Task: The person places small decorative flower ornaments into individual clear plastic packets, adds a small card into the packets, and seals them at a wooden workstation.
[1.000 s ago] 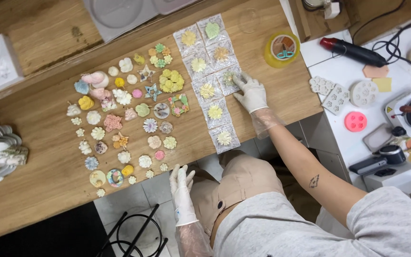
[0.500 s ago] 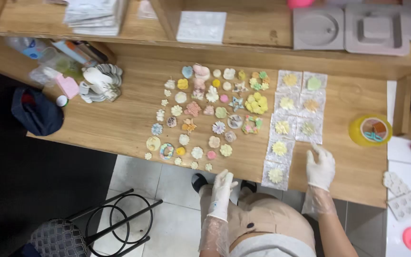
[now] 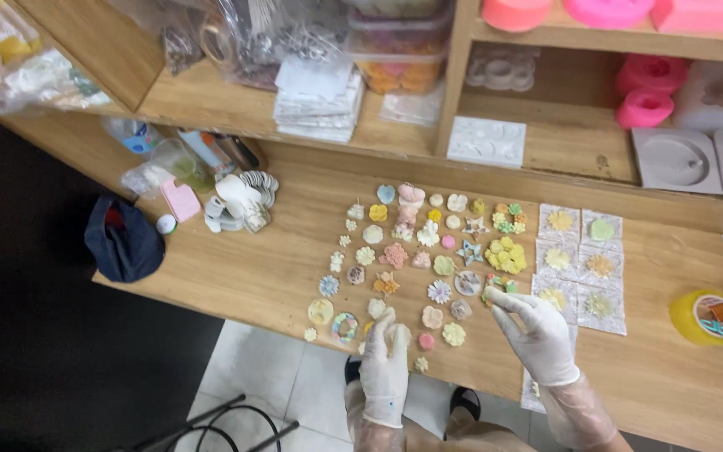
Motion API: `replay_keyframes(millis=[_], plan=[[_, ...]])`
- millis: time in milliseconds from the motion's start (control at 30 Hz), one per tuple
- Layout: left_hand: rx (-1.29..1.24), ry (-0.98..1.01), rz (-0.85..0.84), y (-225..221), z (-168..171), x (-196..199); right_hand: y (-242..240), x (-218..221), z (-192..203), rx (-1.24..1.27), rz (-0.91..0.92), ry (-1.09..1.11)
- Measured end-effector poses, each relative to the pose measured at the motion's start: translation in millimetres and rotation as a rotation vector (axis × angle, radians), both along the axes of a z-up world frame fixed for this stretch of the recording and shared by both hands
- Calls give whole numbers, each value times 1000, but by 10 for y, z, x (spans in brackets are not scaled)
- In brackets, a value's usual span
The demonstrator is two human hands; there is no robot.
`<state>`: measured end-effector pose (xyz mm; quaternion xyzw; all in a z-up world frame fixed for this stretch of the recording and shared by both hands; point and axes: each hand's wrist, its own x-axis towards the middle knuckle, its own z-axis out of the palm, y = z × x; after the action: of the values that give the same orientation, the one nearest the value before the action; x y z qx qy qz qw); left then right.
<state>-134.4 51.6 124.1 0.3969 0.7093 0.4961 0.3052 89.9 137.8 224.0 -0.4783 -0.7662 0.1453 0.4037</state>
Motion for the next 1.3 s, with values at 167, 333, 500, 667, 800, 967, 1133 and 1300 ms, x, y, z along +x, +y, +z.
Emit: replay_keyframes(millis=[167, 333, 500, 667, 800, 967, 1133, 1300], plan=[[415, 653, -121, 805, 1526, -1006, 281, -989, 785, -177, 118, 238], [601, 996, -78, 1531, 2139, -1547, 766, -2106, 1791, 221, 12, 8], [576, 1123, -89, 1996, 1837, -1855, 1342, -2787, 1987, 485, -28, -221], [669, 1103, -88, 2052, 1664, -1905, 1407, -2891, 1812, 496, -118, -301], [732, 1003, -56, 2110, 1668, -1890, 1434, -2916, 1787, 435, -130, -314], [765, 956, -32, 2170, 1647, -1864, 1608, -2827, 1688, 387, -148, -398], [825, 932, -61, 2302, 1610, -1949, 1640, -2849, 1717, 421, -146, -506], [815, 903, -109, 2350, 1646, -2033, 1623, -2846, 1713, 433, -161, -635]])
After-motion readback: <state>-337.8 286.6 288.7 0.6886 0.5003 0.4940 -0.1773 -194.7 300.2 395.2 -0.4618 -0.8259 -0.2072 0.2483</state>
